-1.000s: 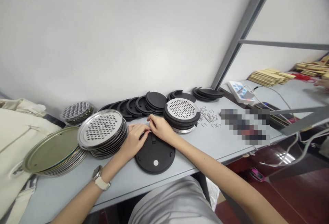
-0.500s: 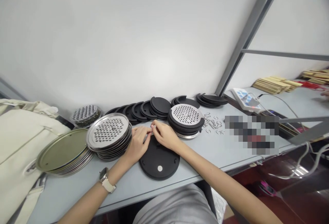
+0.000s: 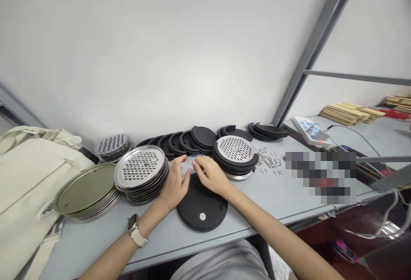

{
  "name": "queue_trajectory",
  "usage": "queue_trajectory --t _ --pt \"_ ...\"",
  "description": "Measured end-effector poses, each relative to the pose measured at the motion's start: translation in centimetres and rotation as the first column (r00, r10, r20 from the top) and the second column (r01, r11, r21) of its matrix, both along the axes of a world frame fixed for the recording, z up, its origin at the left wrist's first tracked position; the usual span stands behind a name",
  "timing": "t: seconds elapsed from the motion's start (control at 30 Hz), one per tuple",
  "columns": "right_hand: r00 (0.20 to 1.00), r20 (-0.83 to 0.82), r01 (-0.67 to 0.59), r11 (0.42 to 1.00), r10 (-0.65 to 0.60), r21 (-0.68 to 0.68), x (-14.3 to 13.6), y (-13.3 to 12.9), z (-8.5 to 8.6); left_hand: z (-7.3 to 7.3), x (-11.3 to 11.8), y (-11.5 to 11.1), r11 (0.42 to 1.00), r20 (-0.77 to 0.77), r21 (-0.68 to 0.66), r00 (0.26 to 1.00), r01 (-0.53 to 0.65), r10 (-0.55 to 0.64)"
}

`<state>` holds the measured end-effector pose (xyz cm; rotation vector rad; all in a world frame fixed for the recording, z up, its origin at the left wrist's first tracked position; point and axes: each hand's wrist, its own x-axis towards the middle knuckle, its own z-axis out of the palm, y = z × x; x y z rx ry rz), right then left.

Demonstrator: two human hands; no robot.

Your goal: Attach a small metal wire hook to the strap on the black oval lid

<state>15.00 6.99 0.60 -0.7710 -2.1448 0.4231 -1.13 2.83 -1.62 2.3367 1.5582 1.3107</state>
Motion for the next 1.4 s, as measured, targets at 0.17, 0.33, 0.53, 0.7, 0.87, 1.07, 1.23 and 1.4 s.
queue_trajectory --t 0.17,0.33,0.53,0.7,0.87,1.07,1.23,1.4 --pt "0.976 -0.216 -0.013 0.999 0.003 -0.046 0.6 -0.7 0.3 -0.6 0.0 0.1 0.942 0.036 -0.297 0.987 0.158 -0.155" --pt "0.993 -0.107 -0.068 0.991 0.055 -0.118 2.3 -1.5 -1.2 -0.1 0.0 0.1 0.917 0.017 -0.348 0.979 0.195 -0.201" --pt "0.999 -0.017 -0.046 0.987 0.044 -0.153 4.4 -3.6 -2.2 0.4 0.2 -0.1 0.911 0.051 -0.368 0.983 0.184 -0.178" --pt "0.996 0.091 0.032 0.990 -0.020 -0.134 4.5 -4.0 -2.2 0.6 0.3 -0.2 0.914 -0.023 -0.383 0.987 0.136 -0.157" --pt "0.994 0.109 0.039 0.983 -0.019 -0.182 4.5 -3.8 -2.1 1.1 0.2 -0.5 0.906 -0.134 -0.419 0.983 0.055 -0.122" --pt "0.997 0.077 0.024 0.971 -0.006 -0.236 4.5 -3.8 -2.2 2.0 -0.2 -0.2 0.842 -0.070 -0.465 0.936 0.274 -0.344" --pt "0.997 0.078 0.027 0.967 -0.007 -0.254 4.4 -3.8 -2.2 2.2 0.1 -0.1 0.803 -0.097 -0.478 0.887 0.357 -0.452" --pt "0.989 0.138 0.084 0.966 -0.051 -0.246 4.5 -3.8 -2.3 1.7 1.0 1.3 0.869 -0.395 -0.421 0.809 0.261 -0.434"
